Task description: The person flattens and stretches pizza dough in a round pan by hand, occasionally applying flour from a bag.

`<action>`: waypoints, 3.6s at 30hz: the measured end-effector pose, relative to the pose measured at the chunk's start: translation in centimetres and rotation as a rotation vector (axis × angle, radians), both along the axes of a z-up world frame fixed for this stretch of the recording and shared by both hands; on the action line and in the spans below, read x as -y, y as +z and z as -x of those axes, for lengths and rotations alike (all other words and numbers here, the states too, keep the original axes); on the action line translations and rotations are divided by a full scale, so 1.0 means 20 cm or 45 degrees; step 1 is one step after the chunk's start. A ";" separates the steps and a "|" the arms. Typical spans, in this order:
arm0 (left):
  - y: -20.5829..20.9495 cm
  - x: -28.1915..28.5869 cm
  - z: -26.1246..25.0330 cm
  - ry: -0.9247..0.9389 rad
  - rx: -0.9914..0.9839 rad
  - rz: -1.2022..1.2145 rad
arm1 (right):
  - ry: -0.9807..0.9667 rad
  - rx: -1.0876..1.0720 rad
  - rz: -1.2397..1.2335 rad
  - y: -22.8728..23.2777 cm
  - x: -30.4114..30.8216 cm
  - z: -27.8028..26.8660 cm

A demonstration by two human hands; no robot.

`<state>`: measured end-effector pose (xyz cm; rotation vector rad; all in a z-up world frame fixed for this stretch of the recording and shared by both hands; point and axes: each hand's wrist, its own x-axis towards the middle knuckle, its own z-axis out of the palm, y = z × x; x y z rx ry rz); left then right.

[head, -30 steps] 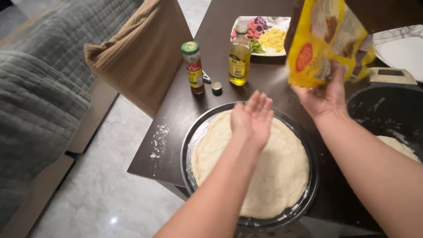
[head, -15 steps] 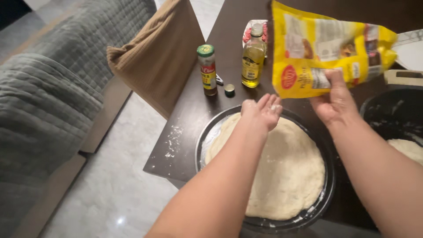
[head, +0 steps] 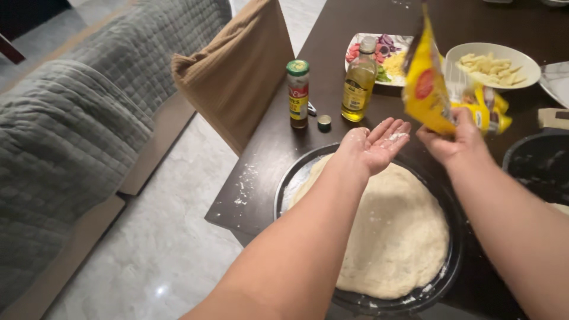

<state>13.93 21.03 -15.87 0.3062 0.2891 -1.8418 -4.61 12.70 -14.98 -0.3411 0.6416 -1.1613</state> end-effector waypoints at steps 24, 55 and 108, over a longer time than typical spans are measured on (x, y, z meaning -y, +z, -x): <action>0.23 -0.51 0.11 0.454 0.893 0.124 | 0.170 -0.691 0.308 -0.02 -0.52 -0.50; -0.12 -1.13 -0.14 -0.777 3.543 -0.034 | 0.738 -1.746 1.507 -0.14 -0.99 -0.56; 0.02 -1.19 -0.40 0.157 3.271 0.084 | 1.441 -2.395 1.322 0.14 -0.46 -0.99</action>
